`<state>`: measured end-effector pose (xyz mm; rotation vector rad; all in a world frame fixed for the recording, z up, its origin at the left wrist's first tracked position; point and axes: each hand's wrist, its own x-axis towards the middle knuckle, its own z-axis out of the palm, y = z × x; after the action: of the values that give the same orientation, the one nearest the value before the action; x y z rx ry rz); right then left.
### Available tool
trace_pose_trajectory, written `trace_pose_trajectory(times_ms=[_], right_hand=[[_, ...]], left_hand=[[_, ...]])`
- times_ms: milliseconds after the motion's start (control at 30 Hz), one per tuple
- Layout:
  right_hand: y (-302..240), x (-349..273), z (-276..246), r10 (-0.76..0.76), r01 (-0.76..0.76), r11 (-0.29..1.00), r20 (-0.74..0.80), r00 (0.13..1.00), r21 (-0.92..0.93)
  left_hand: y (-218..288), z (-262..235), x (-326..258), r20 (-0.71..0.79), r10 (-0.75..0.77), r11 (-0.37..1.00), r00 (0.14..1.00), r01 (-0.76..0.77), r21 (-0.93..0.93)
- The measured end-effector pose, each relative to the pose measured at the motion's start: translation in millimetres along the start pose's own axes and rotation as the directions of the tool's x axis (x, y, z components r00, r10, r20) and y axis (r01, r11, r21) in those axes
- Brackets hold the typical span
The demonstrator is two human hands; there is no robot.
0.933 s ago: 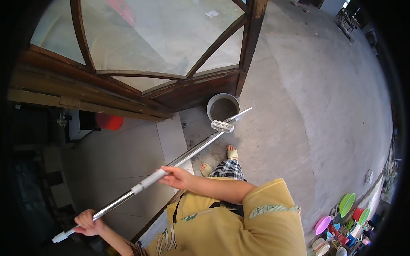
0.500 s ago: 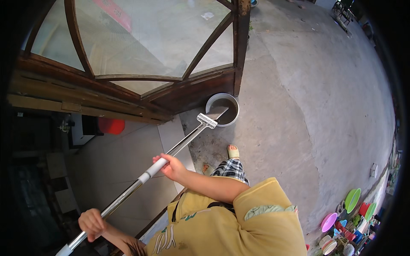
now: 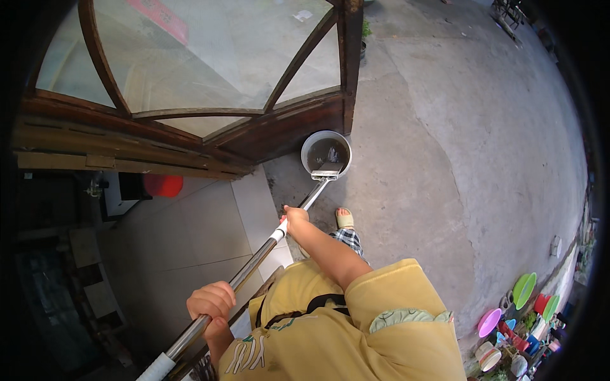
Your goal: The person mops a tiled floor using a flat mop and a bucket of water. They repeatedly dip the mop into the bucket, wring it out, and clean the floor area near a doorway and a red stool.
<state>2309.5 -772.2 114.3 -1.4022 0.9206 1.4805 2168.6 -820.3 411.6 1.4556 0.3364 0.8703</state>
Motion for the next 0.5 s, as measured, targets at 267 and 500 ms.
trace_pose_trajectory(times_ms=[267, 500], right_hand=[[-11.4, 34.8, -14.7, 0.022, -0.030, 0.980, -0.043, 0.999, -0.196], [-1.9, -15.9, -12.5, 0.202, -0.322, 0.898, 0.368, 0.908, 0.300]], left_hand=[[4.8, 22.9, -4.0, -0.008, -0.028, 0.996, 1.000, 0.029, 0.089], [16.8, 14.1, 18.2, -0.046, 0.111, 0.992, 0.993, -0.108, 0.059]])
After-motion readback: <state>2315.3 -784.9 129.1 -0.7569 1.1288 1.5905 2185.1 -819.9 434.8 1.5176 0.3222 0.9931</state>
